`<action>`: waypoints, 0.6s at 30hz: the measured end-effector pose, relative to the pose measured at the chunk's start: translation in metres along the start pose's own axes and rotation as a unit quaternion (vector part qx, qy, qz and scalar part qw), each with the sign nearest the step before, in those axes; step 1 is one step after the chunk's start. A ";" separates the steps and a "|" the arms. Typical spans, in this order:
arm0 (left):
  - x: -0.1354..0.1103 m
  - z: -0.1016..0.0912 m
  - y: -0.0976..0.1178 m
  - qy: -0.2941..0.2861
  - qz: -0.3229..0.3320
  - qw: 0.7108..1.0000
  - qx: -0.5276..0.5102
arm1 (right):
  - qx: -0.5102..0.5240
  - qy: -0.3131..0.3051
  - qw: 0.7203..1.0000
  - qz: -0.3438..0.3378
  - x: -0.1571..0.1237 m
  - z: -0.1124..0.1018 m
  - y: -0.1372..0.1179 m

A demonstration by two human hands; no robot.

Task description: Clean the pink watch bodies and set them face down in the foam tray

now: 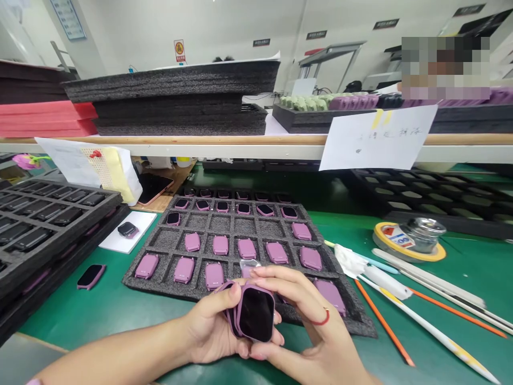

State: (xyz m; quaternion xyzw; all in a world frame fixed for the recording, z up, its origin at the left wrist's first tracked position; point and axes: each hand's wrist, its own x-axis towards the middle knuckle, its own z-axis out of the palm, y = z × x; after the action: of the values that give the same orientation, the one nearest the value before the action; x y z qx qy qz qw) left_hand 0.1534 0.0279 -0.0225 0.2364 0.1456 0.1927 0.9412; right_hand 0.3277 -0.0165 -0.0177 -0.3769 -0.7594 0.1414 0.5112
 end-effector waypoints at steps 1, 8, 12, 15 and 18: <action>0.000 0.000 0.000 0.001 -0.004 1.000 0.001 | -0.003 0.000 1.000 -0.002 0.000 0.000 0.000; -0.003 -0.001 0.001 -0.031 0.008 0.999 0.007 | -0.015 -0.021 1.000 -0.017 -0.001 -0.003 0.000; -0.002 -0.004 -0.001 -0.073 0.064 0.995 -0.013 | 0.008 -0.012 1.000 -0.010 -0.010 -0.008 -0.004; -0.001 -0.005 -0.002 -0.082 0.078 0.994 -0.009 | 0.022 0.084 0.996 -0.031 -0.013 -0.019 -0.005; -0.001 -0.005 -0.003 -0.061 0.082 0.995 -0.002 | 0.008 0.058 0.996 -0.068 -0.010 -0.032 -0.008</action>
State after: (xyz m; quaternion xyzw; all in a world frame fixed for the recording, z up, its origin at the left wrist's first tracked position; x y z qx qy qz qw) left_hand 0.1514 0.0272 -0.0282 0.2570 0.0676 0.2545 0.9299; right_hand 0.3544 -0.0343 -0.0053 -0.3278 -0.7513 0.0902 0.5656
